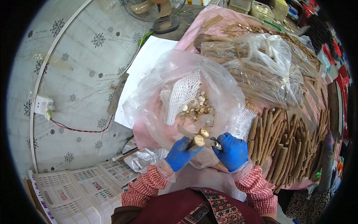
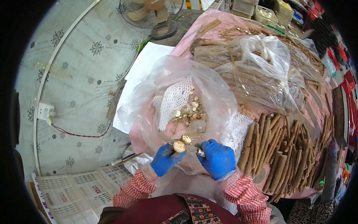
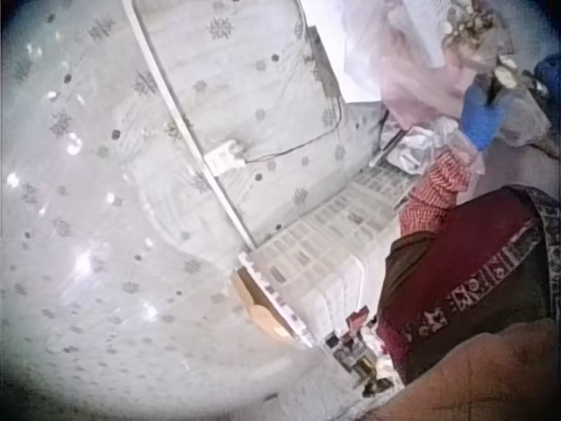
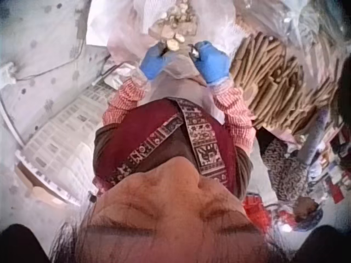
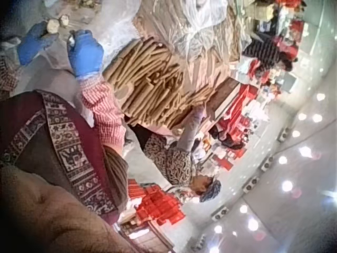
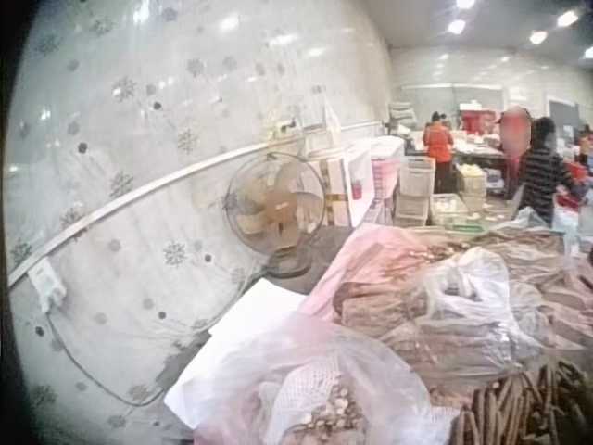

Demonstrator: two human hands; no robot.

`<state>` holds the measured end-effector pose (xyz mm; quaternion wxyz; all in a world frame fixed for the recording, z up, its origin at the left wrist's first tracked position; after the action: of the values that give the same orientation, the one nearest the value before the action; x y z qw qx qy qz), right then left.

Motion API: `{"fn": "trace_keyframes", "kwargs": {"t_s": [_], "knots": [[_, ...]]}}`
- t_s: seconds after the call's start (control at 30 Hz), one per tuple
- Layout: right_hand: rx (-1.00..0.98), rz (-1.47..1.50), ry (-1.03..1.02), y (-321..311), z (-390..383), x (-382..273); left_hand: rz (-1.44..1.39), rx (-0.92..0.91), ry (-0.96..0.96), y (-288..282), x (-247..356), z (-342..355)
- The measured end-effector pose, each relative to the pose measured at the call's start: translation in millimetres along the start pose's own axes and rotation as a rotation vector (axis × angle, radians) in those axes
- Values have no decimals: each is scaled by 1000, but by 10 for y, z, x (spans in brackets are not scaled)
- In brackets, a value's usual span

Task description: The person trims the ends of long brown root vegetables using a small knife and places the trimmed pieces into a plastic bag. The person also arranges the trimmed roots into a mesh bag.

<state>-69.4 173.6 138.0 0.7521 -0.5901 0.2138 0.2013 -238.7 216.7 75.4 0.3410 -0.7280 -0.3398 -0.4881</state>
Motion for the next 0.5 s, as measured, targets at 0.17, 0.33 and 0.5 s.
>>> {"fn": "trace_keyframes", "kwargs": {"t_s": [0.17,0.33,0.5], "knots": [[-68,46,1,374,145,-20,19,23,71,-297,-30,2],[-323,231,474,1185,86,1026,92,115,153,-617,83,47],[-244,771,608,1224,19,675,-516,215,-211,-782,-355,349]]}}
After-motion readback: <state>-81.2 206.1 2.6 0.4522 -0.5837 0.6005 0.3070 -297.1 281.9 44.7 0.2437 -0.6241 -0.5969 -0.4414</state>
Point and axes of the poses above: each hand's wrist, its own z-axis towards the middle knuckle, its own y-axis out of the palm, x = y × z, the point moved 7 cm from there along z, towards the middle knuckle, and after that the axes turned 4 degrees about x, right-handed, at the moved point
